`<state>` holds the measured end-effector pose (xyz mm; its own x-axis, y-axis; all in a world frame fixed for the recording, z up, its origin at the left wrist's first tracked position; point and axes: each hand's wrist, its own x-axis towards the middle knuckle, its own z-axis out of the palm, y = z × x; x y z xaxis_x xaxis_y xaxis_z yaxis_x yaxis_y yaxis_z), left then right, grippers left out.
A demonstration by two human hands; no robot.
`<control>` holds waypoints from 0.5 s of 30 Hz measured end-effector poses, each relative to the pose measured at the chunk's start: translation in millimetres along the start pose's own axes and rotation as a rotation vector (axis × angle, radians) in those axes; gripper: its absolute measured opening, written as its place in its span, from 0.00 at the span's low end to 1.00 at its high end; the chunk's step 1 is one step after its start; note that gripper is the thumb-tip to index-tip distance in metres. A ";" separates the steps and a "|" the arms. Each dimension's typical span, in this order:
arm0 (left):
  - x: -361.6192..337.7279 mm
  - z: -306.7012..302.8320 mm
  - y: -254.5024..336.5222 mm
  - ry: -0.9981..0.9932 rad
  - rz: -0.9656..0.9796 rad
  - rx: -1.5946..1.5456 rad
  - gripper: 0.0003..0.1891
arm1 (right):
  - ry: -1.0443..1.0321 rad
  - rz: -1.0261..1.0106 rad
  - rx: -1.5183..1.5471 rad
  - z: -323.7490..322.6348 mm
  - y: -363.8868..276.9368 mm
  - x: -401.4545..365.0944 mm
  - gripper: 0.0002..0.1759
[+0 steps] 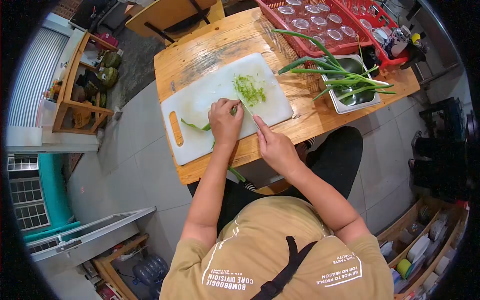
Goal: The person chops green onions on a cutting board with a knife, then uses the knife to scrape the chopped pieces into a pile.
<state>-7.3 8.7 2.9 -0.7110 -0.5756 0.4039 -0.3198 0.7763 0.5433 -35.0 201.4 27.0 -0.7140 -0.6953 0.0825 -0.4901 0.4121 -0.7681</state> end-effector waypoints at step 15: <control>3.2 -0.5 -0.1 -0.002 0.005 -0.002 0.06 | -0.078 0.055 -0.035 -21.9 -8.8 -22.9 0.29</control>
<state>-9.2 6.6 4.5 -0.7141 -0.5708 0.4053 -0.3149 0.7790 0.5422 -25.3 226.6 45.8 -0.7001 -0.7140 -0.0103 -0.4691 0.4708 -0.7472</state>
